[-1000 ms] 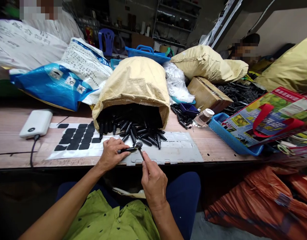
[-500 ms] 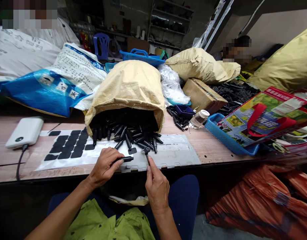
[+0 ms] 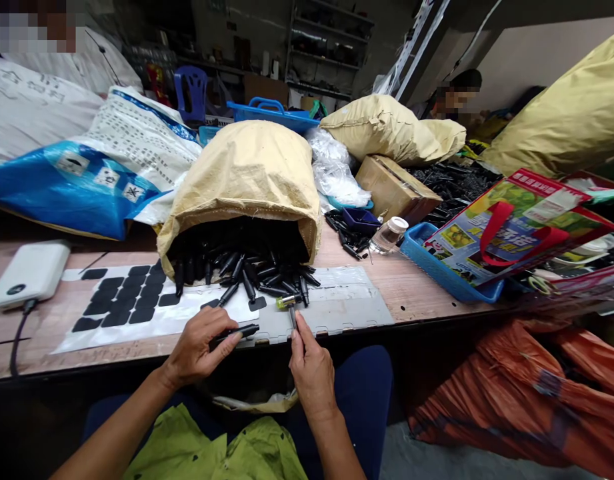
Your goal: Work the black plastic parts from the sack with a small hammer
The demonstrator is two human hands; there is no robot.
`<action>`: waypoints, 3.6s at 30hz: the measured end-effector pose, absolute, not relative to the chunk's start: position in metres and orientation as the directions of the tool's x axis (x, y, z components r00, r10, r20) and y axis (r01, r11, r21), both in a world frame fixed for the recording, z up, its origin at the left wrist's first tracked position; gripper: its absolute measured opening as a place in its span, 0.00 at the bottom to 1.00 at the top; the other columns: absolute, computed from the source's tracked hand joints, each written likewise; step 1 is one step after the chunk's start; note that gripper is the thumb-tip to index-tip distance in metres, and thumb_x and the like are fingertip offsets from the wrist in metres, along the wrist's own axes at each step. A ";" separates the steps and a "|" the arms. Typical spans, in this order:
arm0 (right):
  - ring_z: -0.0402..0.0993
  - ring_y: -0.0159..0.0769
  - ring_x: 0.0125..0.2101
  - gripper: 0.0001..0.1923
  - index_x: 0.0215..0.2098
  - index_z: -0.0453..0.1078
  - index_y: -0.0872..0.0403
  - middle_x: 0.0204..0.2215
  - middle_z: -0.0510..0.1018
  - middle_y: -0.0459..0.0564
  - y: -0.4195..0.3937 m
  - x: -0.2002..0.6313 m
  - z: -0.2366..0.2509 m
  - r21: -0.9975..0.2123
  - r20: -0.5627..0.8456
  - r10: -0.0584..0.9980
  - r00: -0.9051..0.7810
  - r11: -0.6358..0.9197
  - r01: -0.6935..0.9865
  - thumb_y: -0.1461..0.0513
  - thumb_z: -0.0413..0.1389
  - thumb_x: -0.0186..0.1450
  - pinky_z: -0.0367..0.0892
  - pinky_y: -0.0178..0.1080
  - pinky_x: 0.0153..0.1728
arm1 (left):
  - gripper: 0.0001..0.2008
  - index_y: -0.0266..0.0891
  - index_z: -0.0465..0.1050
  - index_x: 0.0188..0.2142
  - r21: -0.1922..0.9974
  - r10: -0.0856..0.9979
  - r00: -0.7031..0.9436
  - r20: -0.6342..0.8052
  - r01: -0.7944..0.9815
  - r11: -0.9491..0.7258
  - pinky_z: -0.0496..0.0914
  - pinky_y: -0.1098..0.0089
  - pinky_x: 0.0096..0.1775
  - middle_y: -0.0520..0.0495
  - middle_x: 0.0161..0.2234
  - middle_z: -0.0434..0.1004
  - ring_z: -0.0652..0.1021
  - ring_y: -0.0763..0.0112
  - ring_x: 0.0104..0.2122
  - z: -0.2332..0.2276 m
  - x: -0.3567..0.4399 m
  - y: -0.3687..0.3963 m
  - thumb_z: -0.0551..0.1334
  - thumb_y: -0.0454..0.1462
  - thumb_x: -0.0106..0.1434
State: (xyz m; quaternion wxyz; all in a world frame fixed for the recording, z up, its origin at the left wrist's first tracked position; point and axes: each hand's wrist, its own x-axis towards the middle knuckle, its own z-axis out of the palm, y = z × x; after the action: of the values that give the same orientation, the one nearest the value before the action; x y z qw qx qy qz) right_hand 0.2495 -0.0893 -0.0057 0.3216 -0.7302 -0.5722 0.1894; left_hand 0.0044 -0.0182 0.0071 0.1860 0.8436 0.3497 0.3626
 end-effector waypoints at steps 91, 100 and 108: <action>0.80 0.37 0.52 0.24 0.67 0.67 0.46 0.56 0.79 0.48 -0.083 0.176 0.017 -0.736 0.216 0.976 0.014 0.154 0.659 0.62 0.48 0.74 0.73 0.36 0.54 | 0.08 0.44 0.78 0.34 0.638 0.948 0.309 0.076 0.716 -0.284 0.61 0.60 0.47 0.52 0.35 0.79 0.73 0.60 0.41 0.008 -0.002 0.035 0.71 0.42 0.55; 0.80 0.37 0.51 0.24 0.67 0.66 0.47 0.55 0.80 0.50 -0.082 0.177 0.028 -0.733 0.298 0.954 0.020 0.216 0.646 0.62 0.48 0.74 0.74 0.35 0.53 | 0.10 0.45 0.80 0.35 0.648 0.942 0.326 0.082 0.701 -0.299 0.61 0.61 0.46 0.51 0.34 0.79 0.73 0.61 0.40 0.006 -0.004 0.036 0.71 0.45 0.55; 0.80 0.38 0.51 0.24 0.67 0.66 0.45 0.54 0.81 0.48 -0.084 0.179 0.022 -0.714 0.218 0.976 0.000 0.159 0.682 0.62 0.48 0.75 0.72 0.36 0.55 | 0.07 0.46 0.81 0.33 0.664 0.948 0.305 0.094 0.690 -0.288 0.61 0.61 0.46 0.52 0.33 0.79 0.73 0.62 0.40 0.004 -0.003 0.035 0.71 0.43 0.55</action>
State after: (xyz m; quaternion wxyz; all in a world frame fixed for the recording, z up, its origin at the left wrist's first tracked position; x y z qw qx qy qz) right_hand 0.1788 -0.0838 0.0215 0.3516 -0.6137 -0.6753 0.2091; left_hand -0.0031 0.0351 0.0042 0.2623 0.7640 0.5360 0.2454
